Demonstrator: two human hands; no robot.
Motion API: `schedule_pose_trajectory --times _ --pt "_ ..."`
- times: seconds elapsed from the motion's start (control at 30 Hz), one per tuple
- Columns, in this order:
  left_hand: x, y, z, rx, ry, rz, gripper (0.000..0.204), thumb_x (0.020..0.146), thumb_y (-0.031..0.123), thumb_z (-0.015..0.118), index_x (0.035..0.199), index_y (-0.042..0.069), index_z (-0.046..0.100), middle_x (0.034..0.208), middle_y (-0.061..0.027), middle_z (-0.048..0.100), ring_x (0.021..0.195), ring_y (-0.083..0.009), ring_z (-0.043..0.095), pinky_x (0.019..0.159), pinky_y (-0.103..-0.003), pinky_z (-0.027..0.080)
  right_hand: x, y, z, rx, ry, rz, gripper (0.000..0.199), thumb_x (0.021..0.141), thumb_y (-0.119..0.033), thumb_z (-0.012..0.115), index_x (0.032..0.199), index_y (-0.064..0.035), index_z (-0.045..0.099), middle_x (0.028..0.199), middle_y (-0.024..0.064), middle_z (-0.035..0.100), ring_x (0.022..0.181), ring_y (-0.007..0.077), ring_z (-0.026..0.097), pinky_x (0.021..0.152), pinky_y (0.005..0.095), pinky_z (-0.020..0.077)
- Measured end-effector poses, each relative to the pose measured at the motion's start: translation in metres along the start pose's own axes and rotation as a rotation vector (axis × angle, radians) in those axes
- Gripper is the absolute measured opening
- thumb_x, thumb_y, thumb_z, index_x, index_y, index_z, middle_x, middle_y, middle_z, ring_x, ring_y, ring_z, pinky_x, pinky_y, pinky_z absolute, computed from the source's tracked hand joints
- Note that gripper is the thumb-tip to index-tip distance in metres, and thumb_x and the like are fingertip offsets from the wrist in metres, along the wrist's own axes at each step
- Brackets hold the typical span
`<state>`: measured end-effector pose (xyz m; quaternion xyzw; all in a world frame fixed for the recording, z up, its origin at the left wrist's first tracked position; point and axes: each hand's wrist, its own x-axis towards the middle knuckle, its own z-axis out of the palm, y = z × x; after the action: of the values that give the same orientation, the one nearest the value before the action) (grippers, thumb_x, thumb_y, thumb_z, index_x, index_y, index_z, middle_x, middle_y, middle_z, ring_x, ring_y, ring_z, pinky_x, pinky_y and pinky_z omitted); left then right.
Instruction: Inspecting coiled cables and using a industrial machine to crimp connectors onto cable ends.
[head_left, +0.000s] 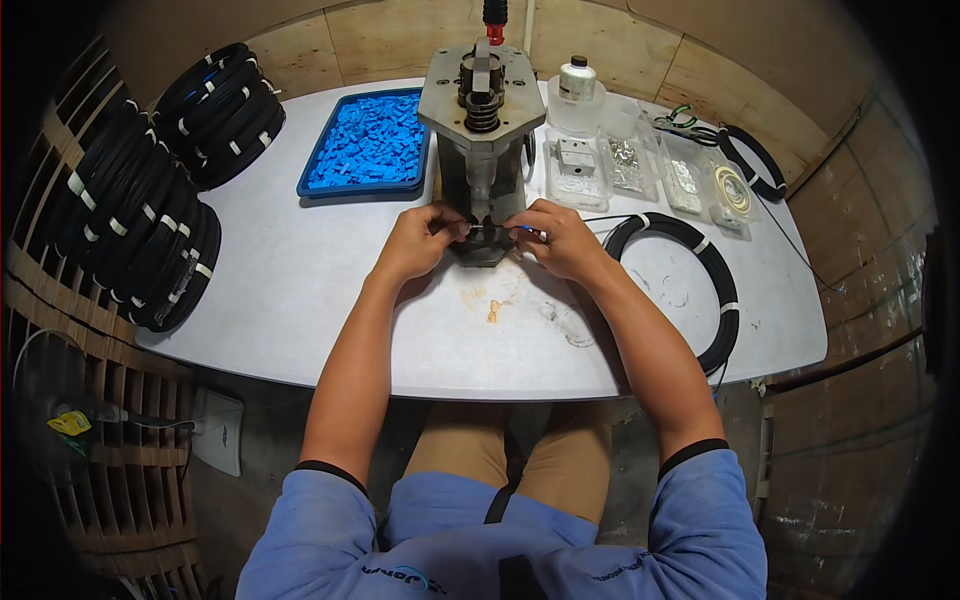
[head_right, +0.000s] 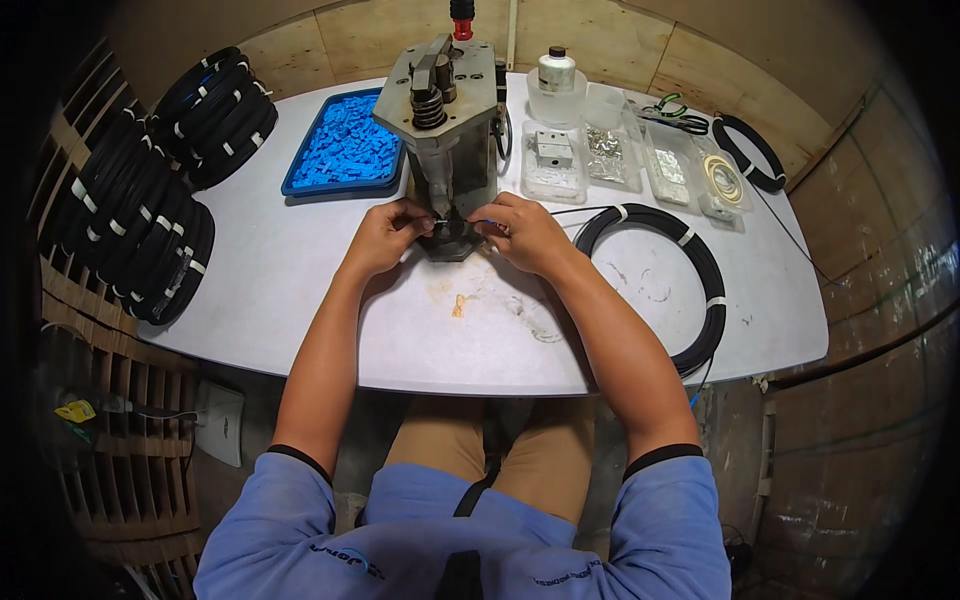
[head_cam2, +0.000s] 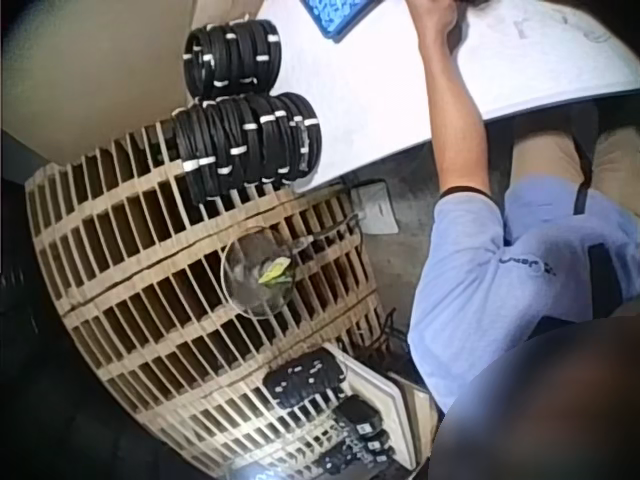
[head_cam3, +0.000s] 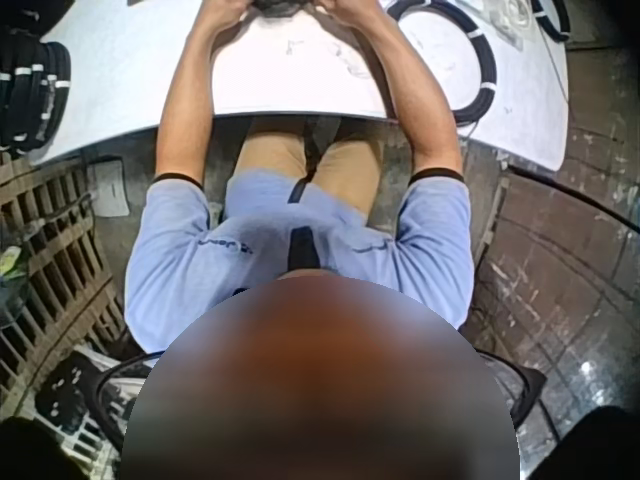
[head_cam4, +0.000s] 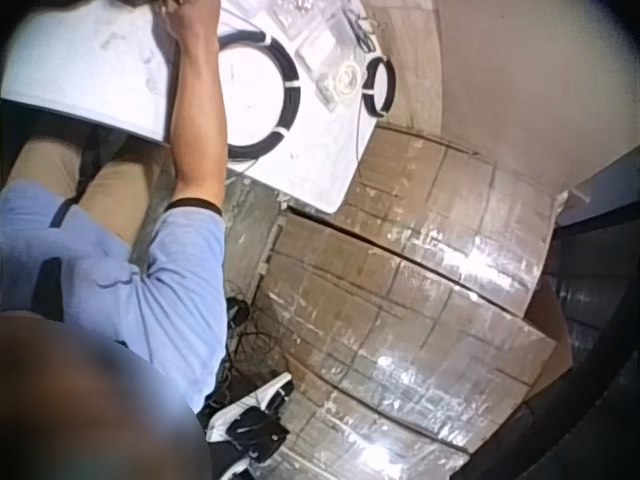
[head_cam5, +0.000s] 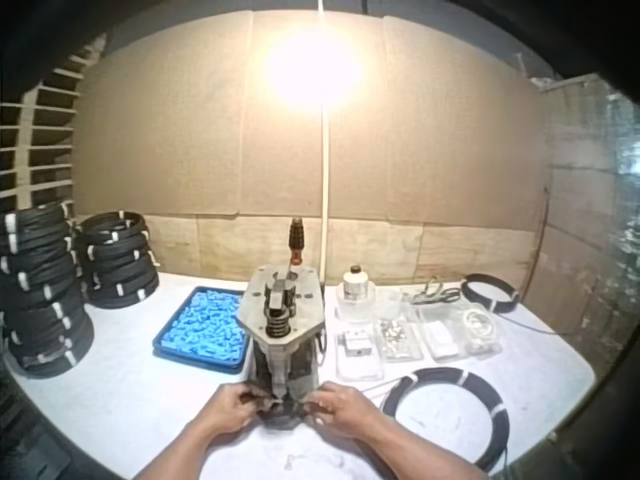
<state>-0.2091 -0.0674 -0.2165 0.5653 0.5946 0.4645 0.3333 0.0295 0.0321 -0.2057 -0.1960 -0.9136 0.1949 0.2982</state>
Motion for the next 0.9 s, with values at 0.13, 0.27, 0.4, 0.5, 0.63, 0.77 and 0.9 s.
schedule_pose_trajectory --times 0.13,0.27,0.4,0.5,0.63,0.77,0.9 --pt "0.0017 -0.0042 0.0015 -0.005 -0.004 -0.021 0.012 0.093 0.005 0.068 0.100 -0.005 0.069 0.089 -0.0094 0.073 0.083 -0.0151 0.069 0.079 -0.029 0.054 -0.0007 0.0013 0.0006 0.031 -0.012 0.045 0.026 0.081 -0.001 0.074 0.105 -0.0119 0.074 0.088 0.0091 0.066 0.078 0.0280 0.068 0.069 0.0357 0.0553" --pt "-0.0008 -0.0009 0.0013 -0.013 -0.007 -0.004 0.012 0.093 0.005 0.068 0.100 -0.004 0.069 0.089 -0.0090 0.073 0.084 -0.0150 0.069 0.079 -0.029 0.054 0.0002 0.0001 -0.0001 -0.006 -0.004 0.011 0.027 0.080 -0.001 0.075 0.105 -0.0116 0.074 0.087 0.0091 0.066 0.079 0.0282 0.068 0.070 0.0362 0.0552" --pt "0.0010 -0.0038 0.0024 -0.045 -0.016 0.000 0.013 0.093 0.005 0.068 0.102 -0.005 0.069 0.090 -0.0090 0.073 0.084 -0.0151 0.069 0.080 -0.030 0.054 -0.0006 0.0006 -0.0012 0.004 -0.025 0.032 0.028 0.079 -0.001 0.075 0.105 -0.0118 0.074 0.087 0.0092 0.066 0.080 0.0280 0.068 0.071 0.0366 0.0551" --pt "0.0014 -0.0046 0.0022 -0.020 -0.027 -0.019 0.013 0.093 0.004 0.067 0.102 -0.005 0.069 0.091 -0.0092 0.073 0.084 -0.0155 0.069 0.080 -0.030 0.054 -0.0014 0.0027 -0.0005 0.022 -0.029 0.030 0.028 0.079 0.000 0.074 0.105 -0.0119 0.074 0.087 0.0094 0.066 0.080 0.0280 0.068 0.070 0.0367 0.0549" --pt "0.0003 -0.0057 -0.0004 -0.043 -0.013 -0.011 0.013 0.093 0.004 0.067 0.103 -0.005 0.069 0.091 -0.0095 0.073 0.085 -0.0157 0.069 0.080 -0.030 0.054 0.0008 -0.0004 -0.0003 0.013 -0.004 0.008 0.028 0.079 0.000 0.073 0.104 -0.0118 0.074 0.086 0.0095 0.066 0.079 0.0280 0.068 0.070 0.0366 0.0549" --pt "0.0007 -0.0018 -0.0001 -0.031 -0.014 0.002 0.013 0.093 0.004 0.067 0.102 -0.005 0.070 0.091 -0.0096 0.073 0.085 -0.0160 0.069 0.081 -0.030 0.054 0.0012 0.0023 0.0001 0.014 -0.005 0.010 0.028 0.079 0.000 0.074 0.104 -0.0117 0.074 0.087 0.0093 0.067 0.079 0.0279 0.069 0.070 0.0362 0.0548" --pt "-0.0003 0.0008 0.0030 -0.045 -0.008 -0.014 0.012 0.094 0.004 0.066 0.101 -0.005 0.070 0.090 -0.0095 0.073 0.085 -0.0161 0.069 0.081 -0.030 0.054 -0.0010 0.0026 -0.0005 0.050 -0.005 0.036 0.027 0.079 -0.001 0.074 0.104 -0.0119 0.074 0.087 0.0090 0.067 0.080 0.0277 0.069 0.069 0.0364 0.0545"
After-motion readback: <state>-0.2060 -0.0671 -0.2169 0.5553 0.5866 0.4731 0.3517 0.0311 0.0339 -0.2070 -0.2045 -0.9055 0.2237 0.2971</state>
